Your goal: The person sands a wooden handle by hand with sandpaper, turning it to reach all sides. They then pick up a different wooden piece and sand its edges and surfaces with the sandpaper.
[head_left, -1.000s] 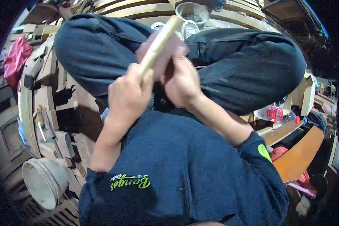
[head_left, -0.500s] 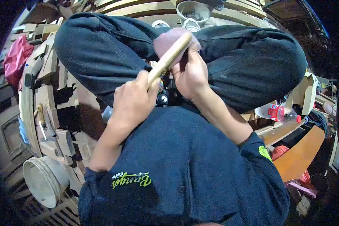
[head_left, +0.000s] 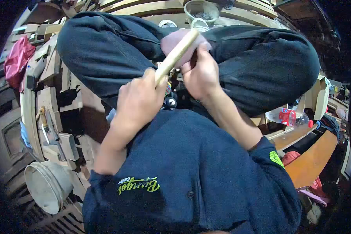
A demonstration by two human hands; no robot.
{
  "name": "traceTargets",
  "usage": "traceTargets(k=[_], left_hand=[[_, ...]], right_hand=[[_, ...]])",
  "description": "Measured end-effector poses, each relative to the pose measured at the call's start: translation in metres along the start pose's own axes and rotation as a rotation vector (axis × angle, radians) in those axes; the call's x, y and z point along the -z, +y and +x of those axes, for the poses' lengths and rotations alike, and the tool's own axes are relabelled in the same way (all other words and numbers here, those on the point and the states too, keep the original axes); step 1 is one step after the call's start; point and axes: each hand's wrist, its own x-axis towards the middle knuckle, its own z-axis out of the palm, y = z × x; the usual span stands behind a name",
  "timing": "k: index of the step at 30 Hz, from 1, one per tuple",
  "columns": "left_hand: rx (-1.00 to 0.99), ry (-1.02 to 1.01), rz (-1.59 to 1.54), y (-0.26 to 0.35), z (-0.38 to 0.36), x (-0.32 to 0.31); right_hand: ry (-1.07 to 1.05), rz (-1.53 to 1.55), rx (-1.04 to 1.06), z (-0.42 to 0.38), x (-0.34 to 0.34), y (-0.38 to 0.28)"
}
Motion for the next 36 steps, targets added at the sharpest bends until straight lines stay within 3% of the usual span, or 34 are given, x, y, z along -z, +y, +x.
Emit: traceTargets(k=[2,4,5,6,8,10,13,14,16,18,21,24,26,28,29,30,32,33,36], left_hand=[[-0.027,-0.092,0.036,0.002,-0.005,0.001],[0.010,0.030,-0.005,0.002,0.003,0.003],[0.051,0.099,-0.033,0.005,0.012,0.001],[0.051,0.098,-0.026,0.004,0.011,0.001],[0.005,0.030,0.069,0.006,0.009,-0.003],[-0.054,-0.074,0.020,0.002,-0.005,-0.001],[0.012,0.033,-0.001,0.007,0.000,0.000],[0.028,0.113,-0.022,0.008,0.010,-0.001],[0.028,0.112,-0.011,0.009,0.014,0.002],[-0.021,-0.089,0.030,0.008,0.005,0.001],[-0.066,-0.069,0.003,0.009,0.001,-0.009],[-0.005,0.034,0.033,0.015,0.020,-0.003],[-0.046,-0.021,0.030,0.008,0.023,-0.004],[-0.099,-0.124,0.036,0.006,0.014,0.001],[-0.085,-0.154,0.064,0.000,0.008,-0.003],[-0.088,-0.148,0.065,0.004,0.008,0.001],[-0.038,-0.046,0.022,0.013,0.012,0.013],[-0.011,0.035,0.042,0.012,0.020,0.009],[-0.033,-0.024,0.025,0.007,0.026,0.006]], right_hand=[[0.029,-0.013,0.017,-0.002,0.006,-0.001],[-0.072,-0.228,-0.007,-0.002,0.004,0.002],[-0.113,-0.108,0.032,-0.003,-0.002,0.013],[-0.253,-0.236,0.014,-0.002,0.002,0.008],[-0.084,-0.052,-0.001,0.004,0.005,0.007],[-0.045,-0.005,0.021,0.003,0.008,-0.001],[-0.127,-0.298,-0.069,-0.001,0.007,0.003],[-0.175,-0.288,0.005,-0.006,0.003,0.014],[-0.134,-0.250,-0.083,0.004,0.006,0.009],[0.037,-0.005,0.008,-0.004,-0.001,-0.002],[0.127,0.027,0.129,0.002,0.015,-0.004],[-0.104,-0.302,0.108,-0.001,0.016,0.009],[-0.130,-0.254,0.112,0.000,0.009,0.006],[0.188,0.007,0.121,0.004,0.005,-0.002],[0.202,0.043,0.118,0.001,0.004,-0.005],[0.196,0.043,0.121,-0.003,0.005,-0.009],[0.097,-0.403,-0.024,-0.007,0.006,-0.015],[-0.268,-0.295,0.193,-0.001,0.012,0.002],[-0.029,-0.315,0.019,0.000,0.013,0.004]])
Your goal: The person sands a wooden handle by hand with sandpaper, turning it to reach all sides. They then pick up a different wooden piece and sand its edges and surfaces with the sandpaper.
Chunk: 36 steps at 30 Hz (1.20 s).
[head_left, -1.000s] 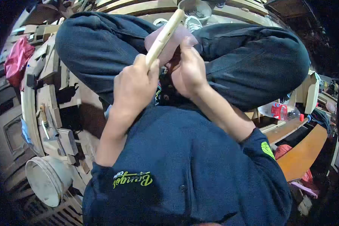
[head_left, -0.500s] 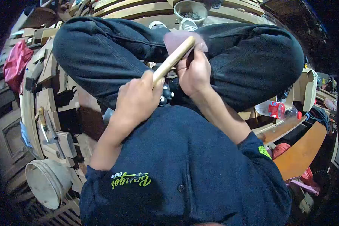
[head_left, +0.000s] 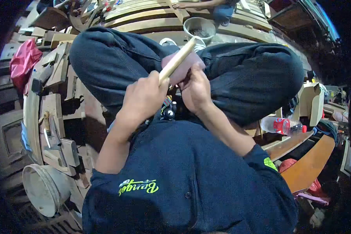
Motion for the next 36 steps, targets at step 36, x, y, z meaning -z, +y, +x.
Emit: traceTargets(k=[36], left_hand=[[0.067,0.930,-1.382,-0.081,-0.037,0.038]], right_hand=[[0.356,0.218,1.103,-0.067,0.119,-0.212]])
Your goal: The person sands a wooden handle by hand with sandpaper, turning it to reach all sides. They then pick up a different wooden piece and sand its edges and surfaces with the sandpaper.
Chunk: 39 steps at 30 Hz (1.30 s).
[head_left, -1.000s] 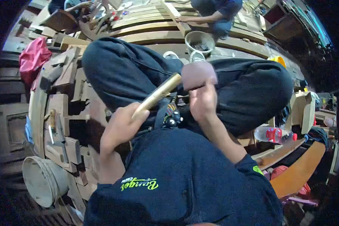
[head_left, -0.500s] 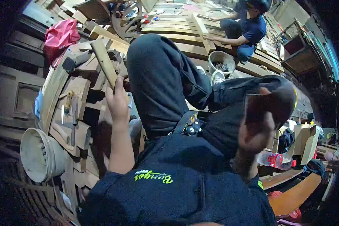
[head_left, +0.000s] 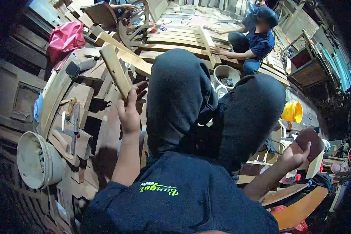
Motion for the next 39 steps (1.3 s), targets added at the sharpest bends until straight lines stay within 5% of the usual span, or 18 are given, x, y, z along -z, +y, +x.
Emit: traceTargets(k=[3,6,8,10,11,12,13,14,16,18,21,25,30,39], left_hand=[[-0.155,-0.082,0.125,-0.001,0.011,-0.003],[-0.108,-0.018,0.253,-0.008,0.008,-0.013],[-0.299,-0.081,0.421,-0.022,0.015,0.002],[-0.239,0.006,0.404,-0.031,0.036,0.015],[-0.250,-0.020,0.741,-0.012,0.043,0.014],[-0.303,-0.048,0.501,-0.025,0.065,0.023],[-0.243,-0.059,0.438,-0.026,0.081,0.023],[-0.097,0.067,0.465,-0.019,0.086,0.009],[-0.103,-0.027,0.455,-0.023,0.090,-0.006],[-0.143,-0.102,0.456,-0.031,0.073,-0.012],[-0.133,-0.142,0.449,-0.043,0.034,-0.014],[-0.113,-0.123,0.430,-0.041,0.034,-0.013],[-0.115,-0.116,0.417,-0.032,0.040,-0.016],[-0.061,-0.056,0.504,-0.013,-0.037,0.029]], right_hand=[[0.026,-0.023,-0.020,0.001,0.007,0.004],[0.042,-0.055,-0.079,0.005,0.018,0.011],[-0.122,-0.293,0.115,0.013,0.034,0.038],[-0.238,-1.181,0.506,0.006,0.024,0.059],[-0.497,-1.603,0.698,0.033,0.064,0.078],[-0.081,-1.872,0.081,-0.020,-0.068,0.056],[-0.472,-1.474,0.762,0.045,0.026,0.109],[-0.448,-1.762,1.099,0.038,-0.015,0.111],[-0.172,-0.689,0.242,0.023,-0.086,0.135],[-0.364,-0.584,0.347,0.001,-0.127,0.141],[-0.848,-0.447,0.101,0.008,-0.139,0.154],[-0.916,-0.531,-0.235,0.007,-0.128,0.151],[-1.040,-0.311,-0.007,0.004,-0.120,0.124],[-0.697,-0.502,0.157,0.026,-0.098,0.105]])
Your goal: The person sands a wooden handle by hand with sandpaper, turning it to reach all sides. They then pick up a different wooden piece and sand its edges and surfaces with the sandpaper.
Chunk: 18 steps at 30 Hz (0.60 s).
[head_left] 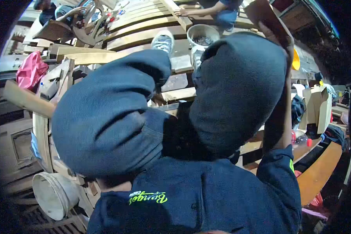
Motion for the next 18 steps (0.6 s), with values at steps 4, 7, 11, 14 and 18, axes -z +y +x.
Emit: traceTargets(k=[4,7,11,14,18], left_hand=[[0.018,0.012,0.003,-0.005,-0.014,0.004],[0.003,0.015,-0.013,-0.001,-0.013,0.003],[-0.042,0.030,-0.042,0.002,0.002,0.002],[-0.098,0.053,-0.108,0.008,0.029,-0.003],[-0.170,0.084,-0.219,0.019,0.071,-0.015]], right_hand=[[0.080,-0.192,0.001,0.009,0.003,0.011],[0.109,-0.352,-0.004,0.015,0.004,0.017],[0.120,-0.555,-0.044,0.014,0.008,0.019],[0.140,-0.650,-0.069,0.024,0.009,0.027],[0.161,-0.746,-0.110,0.031,0.019,0.037]])
